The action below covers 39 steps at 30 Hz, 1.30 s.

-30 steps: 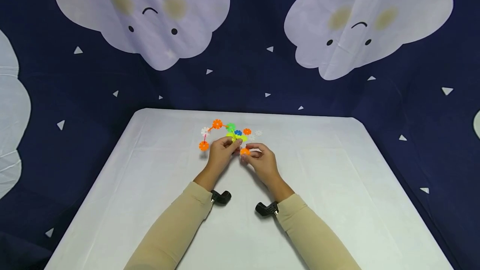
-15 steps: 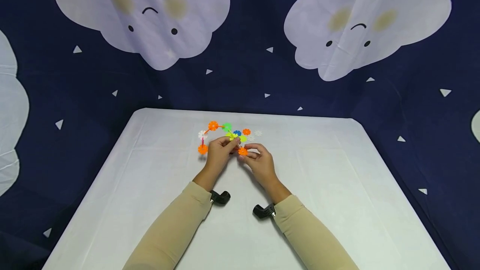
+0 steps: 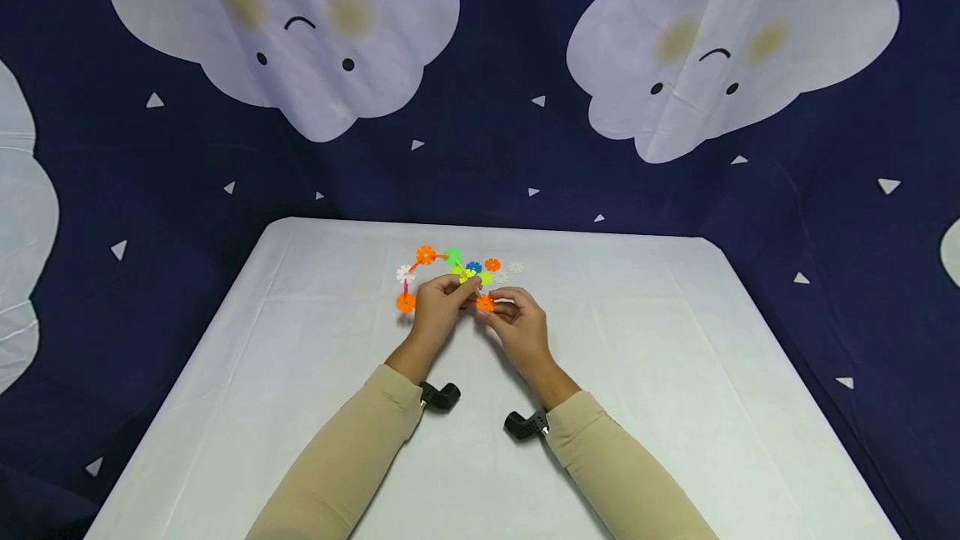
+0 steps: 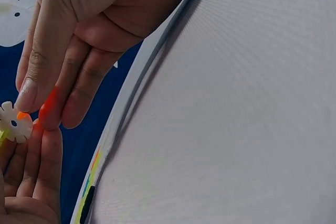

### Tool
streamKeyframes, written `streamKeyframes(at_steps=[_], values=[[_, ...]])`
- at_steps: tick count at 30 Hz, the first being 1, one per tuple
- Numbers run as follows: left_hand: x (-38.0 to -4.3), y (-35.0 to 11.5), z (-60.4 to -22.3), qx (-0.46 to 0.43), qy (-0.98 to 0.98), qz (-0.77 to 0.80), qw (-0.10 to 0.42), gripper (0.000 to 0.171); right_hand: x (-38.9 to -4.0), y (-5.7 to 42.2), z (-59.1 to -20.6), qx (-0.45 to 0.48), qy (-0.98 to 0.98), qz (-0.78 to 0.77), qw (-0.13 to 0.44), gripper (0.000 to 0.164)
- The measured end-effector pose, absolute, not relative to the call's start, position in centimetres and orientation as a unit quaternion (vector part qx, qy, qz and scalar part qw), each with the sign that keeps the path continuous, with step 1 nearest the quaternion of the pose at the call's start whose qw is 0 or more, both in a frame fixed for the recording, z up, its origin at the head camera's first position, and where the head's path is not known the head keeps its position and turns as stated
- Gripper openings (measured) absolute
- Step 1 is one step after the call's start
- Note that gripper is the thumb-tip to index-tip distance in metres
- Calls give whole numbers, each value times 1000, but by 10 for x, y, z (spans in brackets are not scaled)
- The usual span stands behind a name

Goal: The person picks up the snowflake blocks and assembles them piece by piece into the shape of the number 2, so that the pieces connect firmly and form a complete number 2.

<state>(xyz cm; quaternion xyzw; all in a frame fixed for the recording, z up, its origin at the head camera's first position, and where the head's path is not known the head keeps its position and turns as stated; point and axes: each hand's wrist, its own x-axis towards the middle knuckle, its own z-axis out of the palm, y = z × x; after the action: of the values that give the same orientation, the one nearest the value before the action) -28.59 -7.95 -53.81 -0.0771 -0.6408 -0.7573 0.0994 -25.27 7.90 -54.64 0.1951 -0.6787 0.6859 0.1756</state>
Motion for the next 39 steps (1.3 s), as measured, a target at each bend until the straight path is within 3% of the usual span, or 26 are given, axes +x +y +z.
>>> streamKeyframes(at_steps=[15, 24, 39], values=[[-285, -79, -533, -87, -676, -728, 76, 24, -249, 83, -547, 240, -742, 531, 331, 35], [-287, -79, -533, -94, -621, -778, 17, 25, -251, 88, -547, 262, -763, 430, 404, 35], [-285, -76, -534, -113, -590, -800, 5, 29, -252, 88, -547, 280, -750, 407, 439, 39]])
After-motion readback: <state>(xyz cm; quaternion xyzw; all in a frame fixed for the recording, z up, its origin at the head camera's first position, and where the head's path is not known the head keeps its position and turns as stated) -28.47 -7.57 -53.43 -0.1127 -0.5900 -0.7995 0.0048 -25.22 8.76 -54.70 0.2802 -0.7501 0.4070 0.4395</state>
